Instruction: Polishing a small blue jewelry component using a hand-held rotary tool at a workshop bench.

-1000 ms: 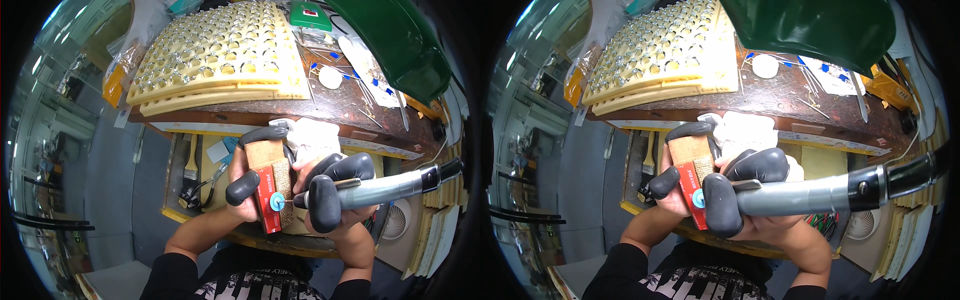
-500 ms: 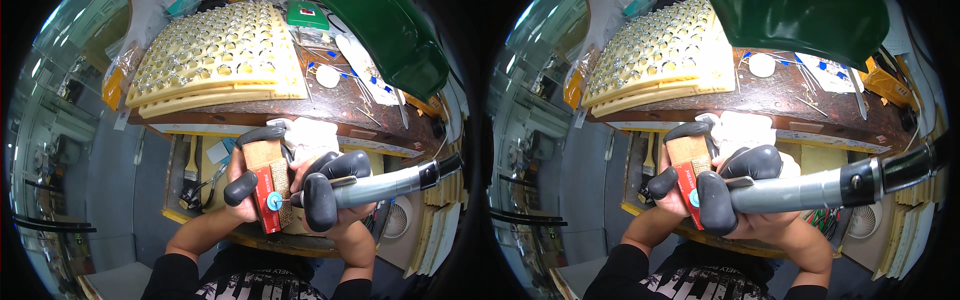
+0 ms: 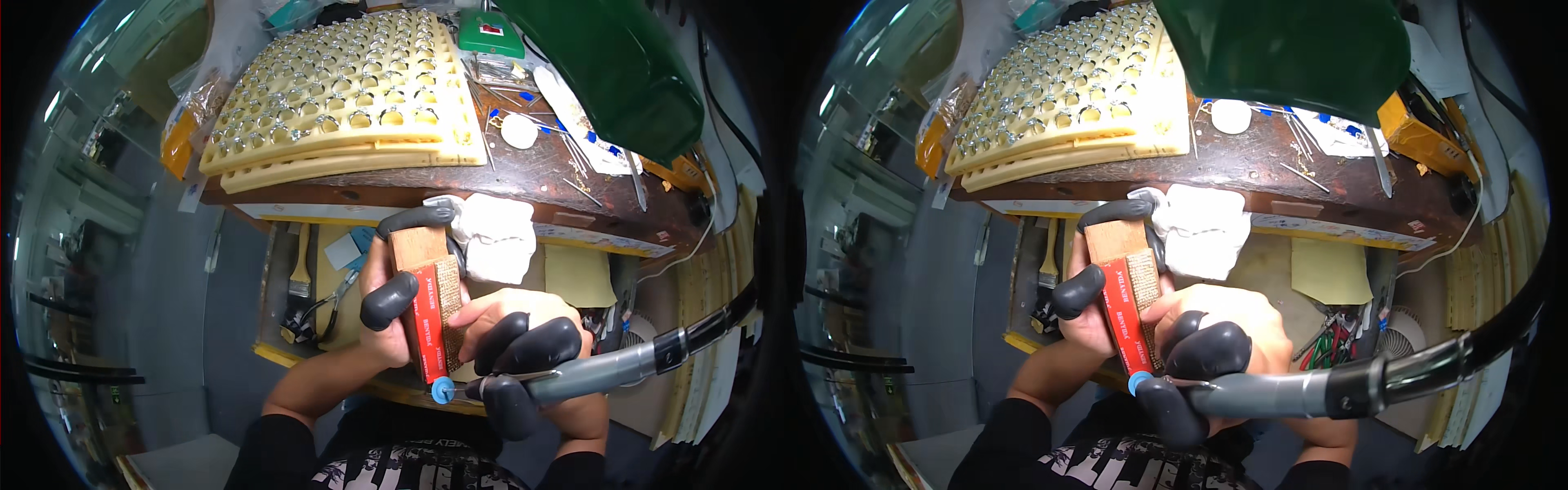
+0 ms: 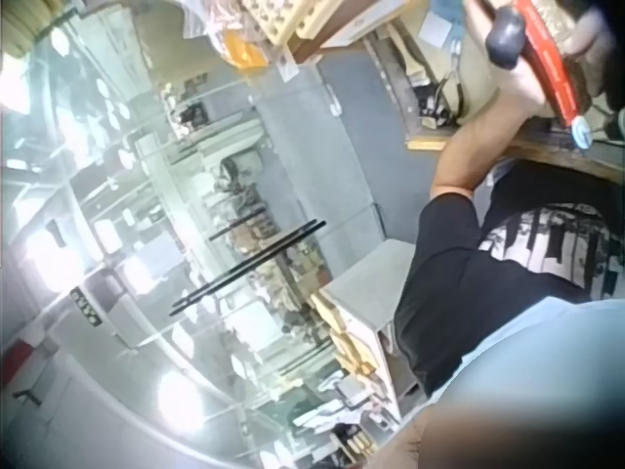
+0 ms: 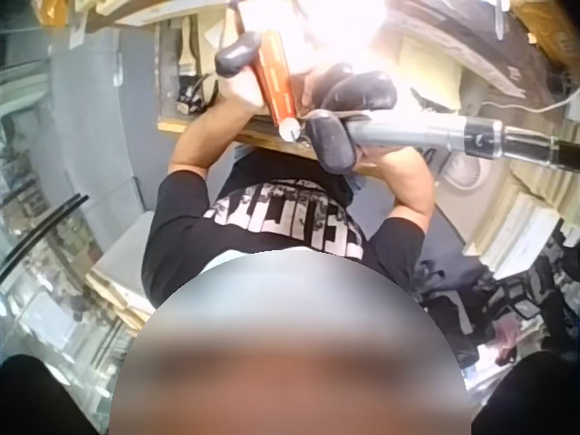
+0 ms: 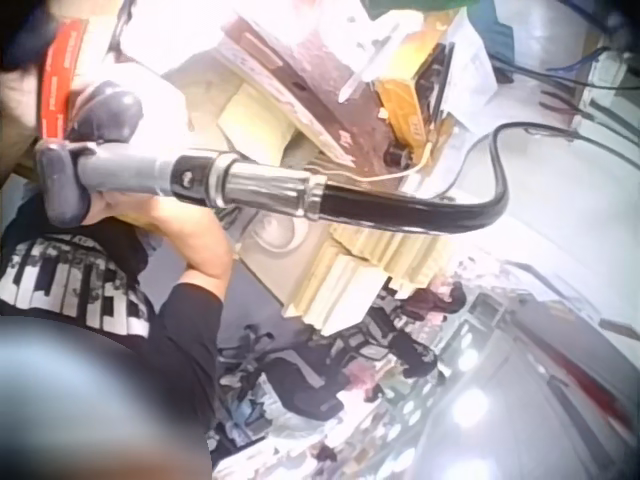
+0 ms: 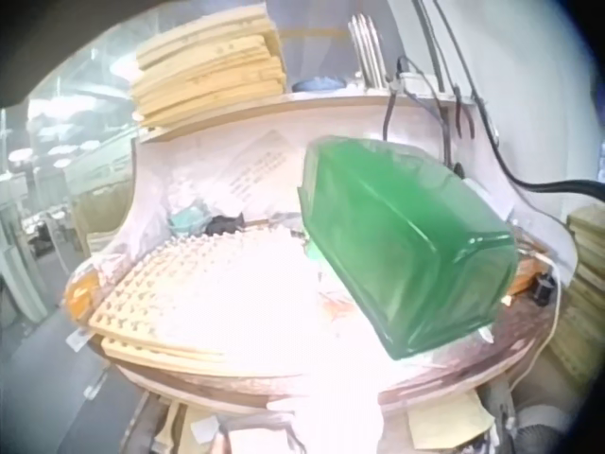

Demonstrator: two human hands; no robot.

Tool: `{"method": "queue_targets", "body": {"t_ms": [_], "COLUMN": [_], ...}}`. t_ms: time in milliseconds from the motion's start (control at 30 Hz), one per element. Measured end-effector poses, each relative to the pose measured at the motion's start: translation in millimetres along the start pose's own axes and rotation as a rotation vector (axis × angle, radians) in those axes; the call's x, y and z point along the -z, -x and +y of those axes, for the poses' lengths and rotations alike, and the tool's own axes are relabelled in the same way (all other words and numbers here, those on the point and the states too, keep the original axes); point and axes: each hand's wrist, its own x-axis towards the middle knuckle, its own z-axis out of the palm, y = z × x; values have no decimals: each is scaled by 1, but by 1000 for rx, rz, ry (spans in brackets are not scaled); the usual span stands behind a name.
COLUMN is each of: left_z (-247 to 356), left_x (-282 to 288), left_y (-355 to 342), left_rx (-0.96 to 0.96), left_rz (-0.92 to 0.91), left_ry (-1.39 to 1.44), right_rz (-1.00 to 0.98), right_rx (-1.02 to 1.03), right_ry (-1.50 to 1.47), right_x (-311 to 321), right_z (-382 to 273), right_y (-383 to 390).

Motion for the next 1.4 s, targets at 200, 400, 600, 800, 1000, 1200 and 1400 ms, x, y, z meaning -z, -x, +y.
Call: {"method": "queue_targets", "body": {"t_ms": [200, 400, 600, 800, 1000, 1200, 1400], "left_z": [4, 3, 3, 5, 1, -1, 0], "left_x": [-2, 5, 7, 4, 8, 11, 2], "left_y": [0, -1, 1, 0, 0, 0, 0], "left_rx": [-23, -43, -6, 10, 10, -38, -46], "left_rz": [9, -8, 3, 4, -15, -44, 22], "left_ry": [-51, -251, -231, -247, -218, -247, -171], "right_rz": [-91, -103, -78, -70, -61, -60, -62], "right_rx": [40, -117, -126, -10, -146, -49, 22], "right_ry": [106, 0, 64, 92, 136, 228, 279], "right_x": [-1, 1, -1, -2, -4, -9, -11], "right_z": [0, -19, -15, -11, -22, -19, -20], "right_y": [0, -5, -2, -2, -2, -5, -8]}}
